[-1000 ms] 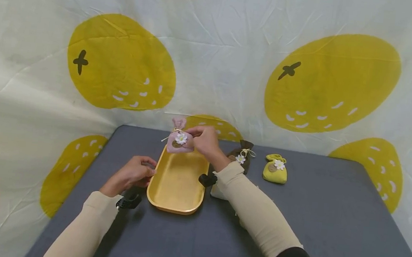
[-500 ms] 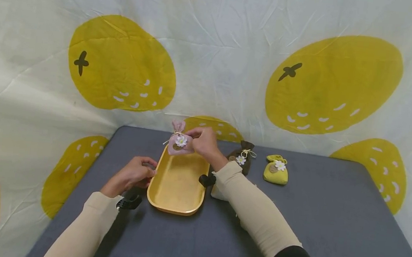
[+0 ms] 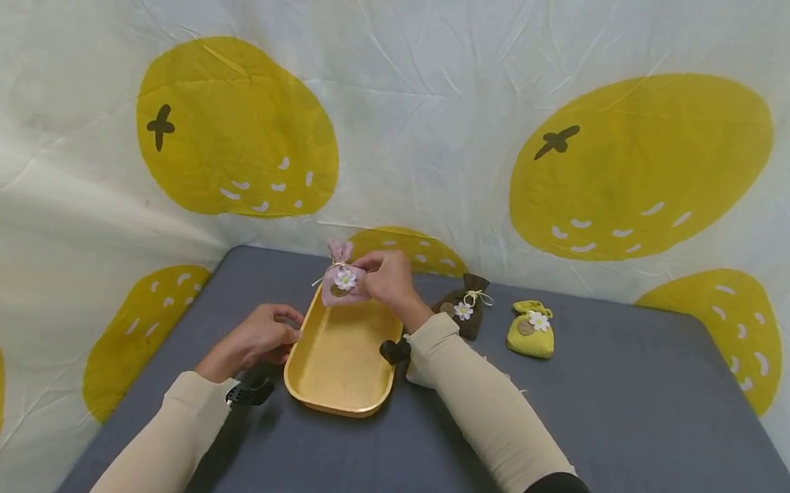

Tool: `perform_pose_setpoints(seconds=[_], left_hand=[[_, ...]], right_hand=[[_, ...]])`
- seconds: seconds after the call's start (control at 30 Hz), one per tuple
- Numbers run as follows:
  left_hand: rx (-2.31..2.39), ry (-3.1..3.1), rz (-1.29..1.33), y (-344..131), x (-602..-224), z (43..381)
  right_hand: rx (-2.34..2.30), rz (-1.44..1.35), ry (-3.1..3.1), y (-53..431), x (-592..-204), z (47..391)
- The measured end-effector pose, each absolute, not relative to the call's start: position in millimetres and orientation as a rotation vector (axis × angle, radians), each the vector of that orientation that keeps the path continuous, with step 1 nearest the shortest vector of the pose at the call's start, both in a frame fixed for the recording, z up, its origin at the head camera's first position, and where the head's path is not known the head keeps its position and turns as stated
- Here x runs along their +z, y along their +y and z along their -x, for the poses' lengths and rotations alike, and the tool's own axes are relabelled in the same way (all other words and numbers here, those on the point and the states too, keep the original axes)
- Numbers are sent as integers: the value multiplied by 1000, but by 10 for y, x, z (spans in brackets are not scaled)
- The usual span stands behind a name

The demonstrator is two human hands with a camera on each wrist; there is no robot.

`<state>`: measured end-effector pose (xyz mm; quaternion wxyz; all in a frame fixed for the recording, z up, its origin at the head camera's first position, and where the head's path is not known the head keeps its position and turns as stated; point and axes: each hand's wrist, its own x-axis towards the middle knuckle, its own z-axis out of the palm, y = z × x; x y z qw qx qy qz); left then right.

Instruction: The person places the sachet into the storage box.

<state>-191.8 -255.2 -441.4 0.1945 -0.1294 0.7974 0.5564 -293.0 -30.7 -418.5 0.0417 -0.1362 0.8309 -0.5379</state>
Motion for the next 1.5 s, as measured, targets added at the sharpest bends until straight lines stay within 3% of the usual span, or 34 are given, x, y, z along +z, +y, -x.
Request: perform_pose_setpoints(seconds=[0.8,1.0,1.27,1.5], left_hand=[[1545,2247,347,-2478,-4420,1912],[1552,2247,354,-2460,-4438,1892],[1555,2243,337,-2470,-4429,1884],[1553,2247,331,-2552,-4401,1883]], right_hand=[[-1576,358,2596,-264,-4322,2905],[-1325,450,2612,-197,-4291,2887],[-1332,448,2553,251,-4090,3039],[-1460,303,2517,1064,-3894,3188]])
